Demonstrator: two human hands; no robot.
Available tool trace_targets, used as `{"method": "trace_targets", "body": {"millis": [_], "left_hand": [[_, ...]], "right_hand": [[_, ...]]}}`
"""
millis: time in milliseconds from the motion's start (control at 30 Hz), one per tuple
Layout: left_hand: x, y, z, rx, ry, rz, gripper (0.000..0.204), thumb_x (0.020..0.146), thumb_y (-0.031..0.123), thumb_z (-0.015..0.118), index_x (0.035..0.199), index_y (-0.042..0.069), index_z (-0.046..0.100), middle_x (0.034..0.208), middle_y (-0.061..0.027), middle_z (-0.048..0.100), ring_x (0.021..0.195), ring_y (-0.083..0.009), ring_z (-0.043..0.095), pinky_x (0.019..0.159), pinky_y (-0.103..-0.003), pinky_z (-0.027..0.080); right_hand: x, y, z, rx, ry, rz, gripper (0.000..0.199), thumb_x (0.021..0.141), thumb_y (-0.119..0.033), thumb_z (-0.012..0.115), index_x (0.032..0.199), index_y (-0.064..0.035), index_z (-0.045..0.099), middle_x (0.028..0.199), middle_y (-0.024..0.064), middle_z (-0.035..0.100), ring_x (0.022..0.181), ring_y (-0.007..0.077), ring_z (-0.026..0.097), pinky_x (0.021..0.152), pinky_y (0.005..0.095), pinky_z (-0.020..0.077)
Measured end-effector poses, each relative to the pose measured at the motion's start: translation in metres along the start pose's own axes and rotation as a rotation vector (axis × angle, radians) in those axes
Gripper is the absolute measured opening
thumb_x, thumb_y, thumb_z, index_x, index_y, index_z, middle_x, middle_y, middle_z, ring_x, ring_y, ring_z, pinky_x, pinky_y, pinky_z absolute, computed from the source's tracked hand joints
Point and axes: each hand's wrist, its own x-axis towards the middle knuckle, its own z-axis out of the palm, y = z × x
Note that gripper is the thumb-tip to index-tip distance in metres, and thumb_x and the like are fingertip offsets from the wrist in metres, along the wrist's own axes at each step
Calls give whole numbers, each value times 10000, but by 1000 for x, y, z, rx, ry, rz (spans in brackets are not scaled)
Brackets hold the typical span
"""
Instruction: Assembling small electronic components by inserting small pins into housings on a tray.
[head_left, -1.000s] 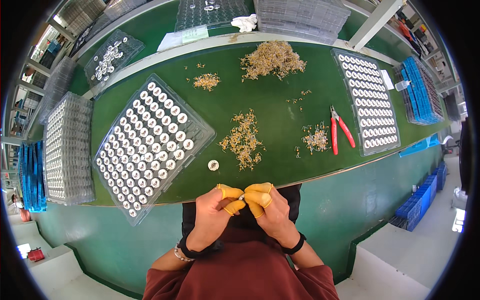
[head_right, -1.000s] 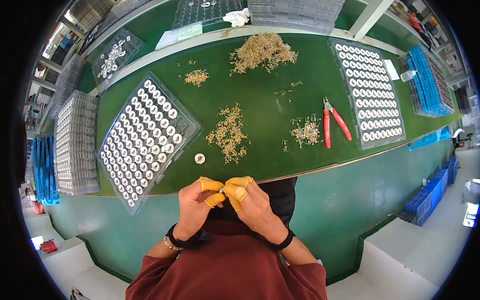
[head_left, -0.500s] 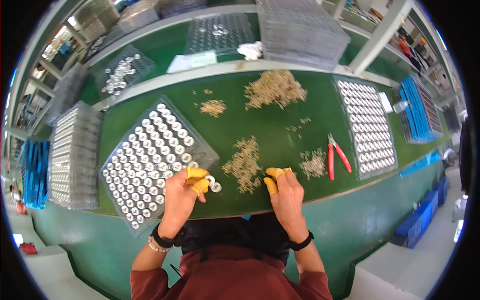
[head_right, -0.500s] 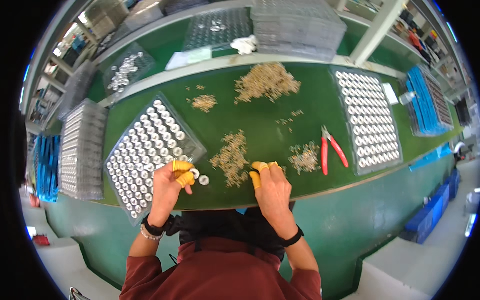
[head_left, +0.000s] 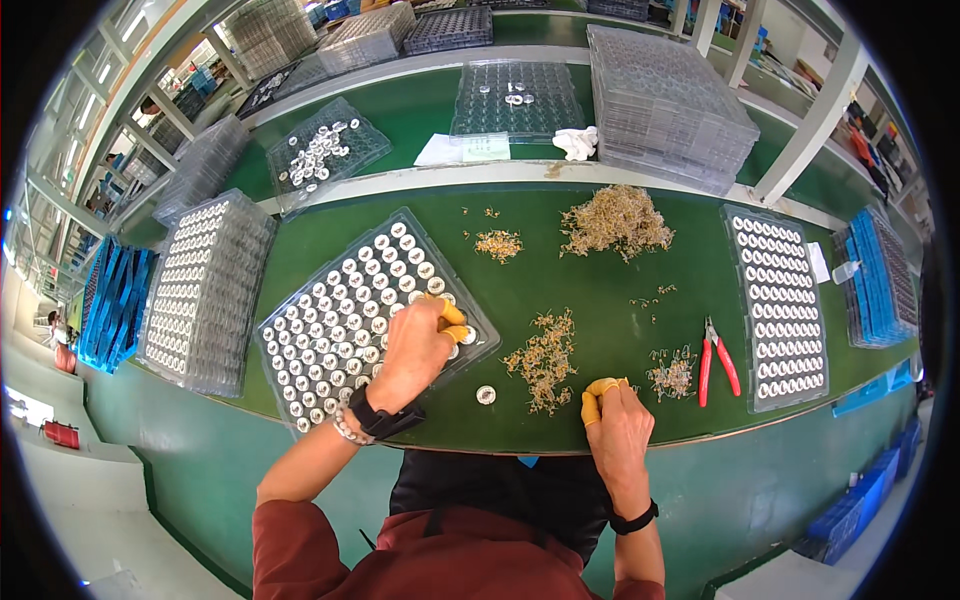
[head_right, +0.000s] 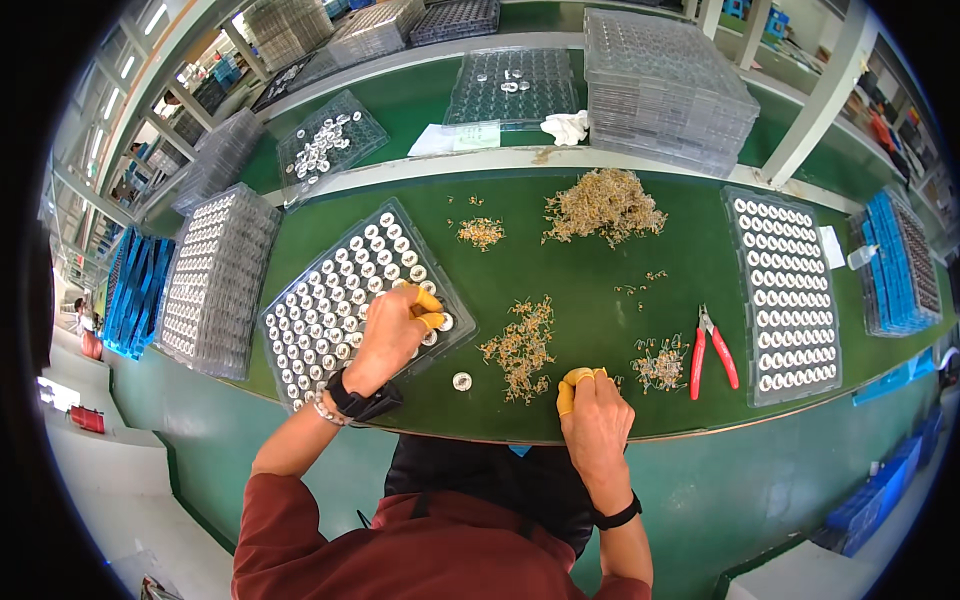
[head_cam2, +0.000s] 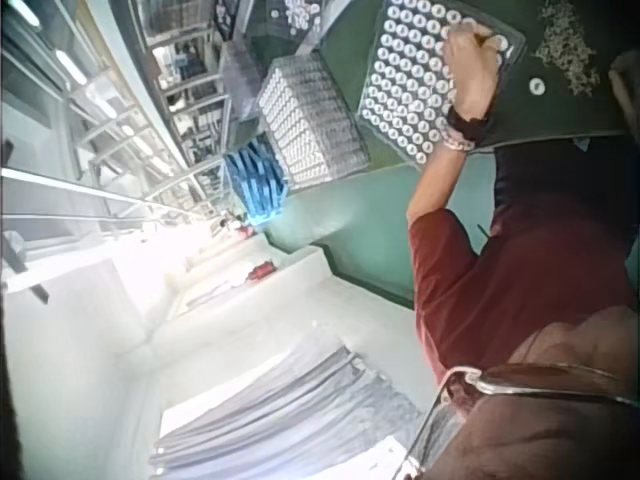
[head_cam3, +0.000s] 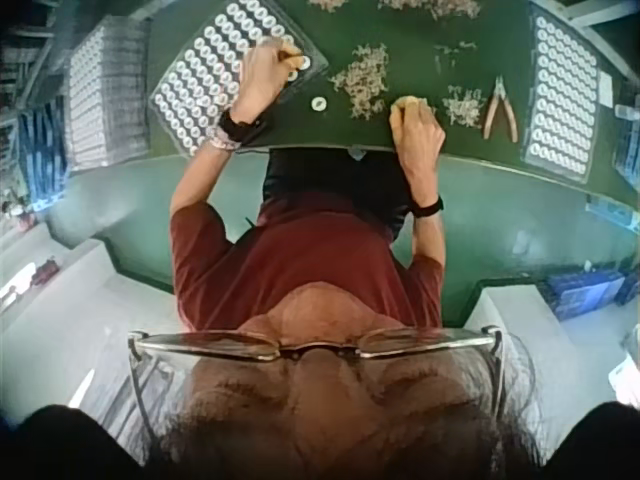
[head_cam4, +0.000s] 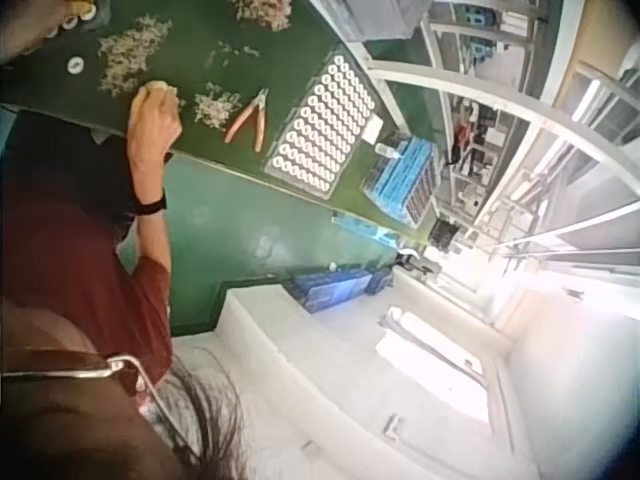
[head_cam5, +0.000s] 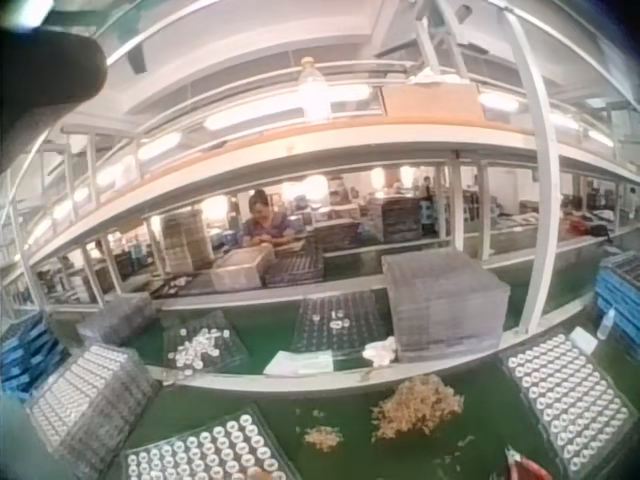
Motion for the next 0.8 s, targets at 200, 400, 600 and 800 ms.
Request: {"method": "trace_targets", "body": {"millis": [200,400,600,800], "left_hand": [[0,-5,5,85,29,76,94,746,31,717,801,-27,668,739,-179,658,646,-303,642,602,-378,485],[8,-7,-10,30,104,4,92,773,11,657,857,-24,641,766,-201,667,685,-352,655,611,-421,486],[26,-25,0,252,99,130,111,770,34,655,863,-19,623,777,-217,655,742,-395,642,647,-462,492],[34,-22,-4,228,124,126,150,734,41,738,821,-1,623,722,-172,663,673,-328,660,618,-402,504]], "right_hand": [[0,4,1,-35,-16,-36,118,774,-45,696,836,-37,596,784,129,588,681,327,595,579,417,476],[-2,4,-11,-33,-23,-68,128,779,-76,710,851,-47,608,808,120,574,718,316,595,609,408,481],[-9,-3,-5,-71,16,43,156,792,-149,722,858,-54,618,826,123,587,731,337,596,628,419,487],[-4,-1,-11,22,-38,125,137,788,-96,706,879,-34,625,828,139,604,732,330,608,623,419,477]]}}
